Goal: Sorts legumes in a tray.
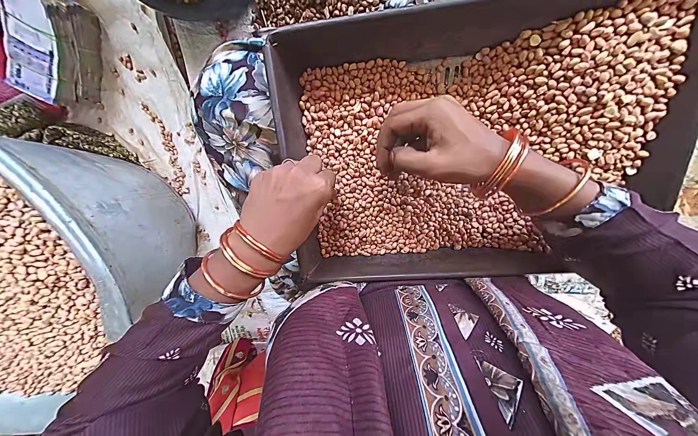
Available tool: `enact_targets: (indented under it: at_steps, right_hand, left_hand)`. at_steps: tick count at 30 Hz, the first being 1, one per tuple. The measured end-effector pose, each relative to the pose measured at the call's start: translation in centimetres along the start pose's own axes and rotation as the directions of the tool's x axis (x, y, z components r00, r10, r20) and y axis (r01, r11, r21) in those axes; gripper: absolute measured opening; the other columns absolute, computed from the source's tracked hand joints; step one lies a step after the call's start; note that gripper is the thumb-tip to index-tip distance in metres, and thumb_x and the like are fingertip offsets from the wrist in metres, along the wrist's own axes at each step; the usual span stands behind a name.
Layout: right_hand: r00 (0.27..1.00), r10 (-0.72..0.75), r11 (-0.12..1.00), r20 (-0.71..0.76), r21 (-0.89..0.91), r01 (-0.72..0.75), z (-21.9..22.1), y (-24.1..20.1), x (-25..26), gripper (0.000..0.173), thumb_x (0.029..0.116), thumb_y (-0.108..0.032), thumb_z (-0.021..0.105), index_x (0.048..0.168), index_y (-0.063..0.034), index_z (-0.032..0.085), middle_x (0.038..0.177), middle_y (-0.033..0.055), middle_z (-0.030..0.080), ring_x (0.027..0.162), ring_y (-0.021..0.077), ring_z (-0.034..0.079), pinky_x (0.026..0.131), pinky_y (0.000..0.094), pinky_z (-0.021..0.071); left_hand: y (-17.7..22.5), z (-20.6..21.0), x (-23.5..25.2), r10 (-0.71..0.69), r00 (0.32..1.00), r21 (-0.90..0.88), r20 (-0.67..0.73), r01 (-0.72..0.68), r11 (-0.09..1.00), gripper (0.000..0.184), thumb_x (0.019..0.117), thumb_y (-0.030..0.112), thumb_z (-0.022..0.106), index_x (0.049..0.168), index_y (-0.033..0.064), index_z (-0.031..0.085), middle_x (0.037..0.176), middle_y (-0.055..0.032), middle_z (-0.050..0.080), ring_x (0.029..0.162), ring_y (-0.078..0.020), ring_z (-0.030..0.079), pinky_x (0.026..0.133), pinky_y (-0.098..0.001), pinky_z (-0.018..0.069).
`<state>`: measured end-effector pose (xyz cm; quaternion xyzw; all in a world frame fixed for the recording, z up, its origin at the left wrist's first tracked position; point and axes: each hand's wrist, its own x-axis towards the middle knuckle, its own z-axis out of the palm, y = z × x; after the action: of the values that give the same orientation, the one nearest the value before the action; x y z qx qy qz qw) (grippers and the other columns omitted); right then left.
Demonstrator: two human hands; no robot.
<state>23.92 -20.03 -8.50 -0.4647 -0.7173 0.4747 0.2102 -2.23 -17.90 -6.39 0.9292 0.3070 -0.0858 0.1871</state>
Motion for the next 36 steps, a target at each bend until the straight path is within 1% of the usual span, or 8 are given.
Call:
enact_targets:
  at_steps: [2,5,9,14,18,28,33,36]
  right_hand:
    - [1.0,0.001,1.0,-0.004,-0.017,-0.001,0.3,0.0,1.5,0.02,0.0935,-0.024,0.059,0.092,-0.0099,0.074,0.088,-0.0005,0.067,0.073,0.0018,0.063,0.066,0.0209,0.0535]
    - [0.992,-0.099,0.971,0.077,-0.209,0.113,2.1,-0.2,2.9,0.017,0.0963,-0.017,0.066,0.1,-0.0044,0.076,0.094,0.0113,0.069,0.084,0.0209,0.068,0.078,0.0376,0.0564]
    - [0.991,-0.043,0.907,0.127,-0.412,0.092,3.6,-1.0,3.0,0.014,0.0967,-0.013,0.064,0.093,-0.0014,0.072,0.092,0.0163,0.065,0.084,0.0321,0.067,0.072,0.0447,0.0533]
    - [0.979,0.047,0.939,0.198,-0.344,0.025,1.5,-0.9,2.9,0.019,0.1,-0.019,0.065,0.096,-0.0023,0.073,0.091,0.0116,0.069,0.085,0.0253,0.068,0.078,0.0434,0.0537]
    - [0.997,0.08,0.921,0.023,-0.385,-0.065,-1.0,-0.8,4.2,0.017,0.0998,-0.012,0.058,0.107,-0.0043,0.07,0.095,0.0109,0.07,0.085,0.0236,0.068,0.079,0.0432,0.0544]
    - [0.972,0.218,0.85,0.09,-0.506,-0.144,-1.2,-0.6,7.5,0.019,0.0999,-0.016,0.064,0.105,0.0003,0.072,0.108,0.0191,0.068,0.104,0.0353,0.067,0.09,0.0514,0.0513]
    - [0.971,0.234,0.898,0.05,-0.393,-0.196,-2.7,-0.2,6.0,0.021,0.1039,-0.025,0.061,0.103,-0.004,0.064,0.091,0.0096,0.067,0.085,0.023,0.068,0.079,0.0444,0.0542]
    - [0.981,0.173,0.938,0.089,-0.319,-0.136,-2.7,-0.4,5.1,0.011,0.1005,-0.013,0.062,0.106,-0.007,0.069,0.096,0.0057,0.07,0.086,0.0158,0.068,0.082,0.037,0.0559]
  left_hand:
    - [0.4,0.5,-0.2,-0.007,1.0,0.084,-0.013,0.008,0.996,0.014,0.0987,0.013,0.066,0.092,0.001,0.07,0.086,-0.0184,0.062,0.071,-0.0391,0.065,0.052,-0.0501,0.0491]
    - [0.6,0.8,-0.2,-0.013,0.999,0.128,-0.034,0.017,0.992,0.012,0.0973,0.01,0.066,0.091,0.0012,0.07,0.086,-0.018,0.062,0.071,-0.0381,0.065,0.05,-0.0485,0.0487]
    - [0.9,1.3,-0.3,0.014,0.998,0.186,-0.058,-0.003,0.983,0.009,0.0933,-0.004,0.062,0.09,0.0002,0.069,0.086,-0.0171,0.062,0.067,-0.0355,0.064,0.047,-0.0447,0.0458]
    - [0.5,1.2,0.2,0.026,0.996,0.128,-0.08,-0.016,0.992,0.011,0.0965,0.004,0.061,0.088,0.0001,0.068,0.082,-0.0168,0.061,0.065,-0.0358,0.064,0.047,-0.0455,0.0457]
    - [-1.6,-0.6,1.2,-0.013,0.996,-0.111,-0.087,0.003,0.994,0.02,0.0999,0.018,0.062,0.093,0.0006,0.071,0.082,-0.0179,0.064,0.073,-0.0391,0.068,0.058,-0.0545,0.0514]
    - [-1.8,-1.5,4.3,-0.056,0.993,0.069,-0.103,0.063,0.996,0.017,0.1017,0.012,0.058,0.1,-0.0024,0.069,0.094,-0.0242,0.065,0.081,-0.0456,0.069,0.061,-0.0578,0.0524]
    - [-2.0,-0.2,5.9,0.047,0.996,0.187,-0.079,-0.032,0.982,0.014,0.0998,0.002,0.056,0.097,-0.0042,0.068,0.092,-0.0233,0.065,0.075,-0.0432,0.068,0.053,-0.0521,0.0502]
    - [-2.6,-0.2,6.0,0.07,0.996,0.173,-0.061,-0.058,0.983,0.014,0.0993,0.0,0.055,0.098,-0.0041,0.068,0.095,-0.0237,0.065,0.078,-0.0435,0.069,0.055,-0.0532,0.0511]
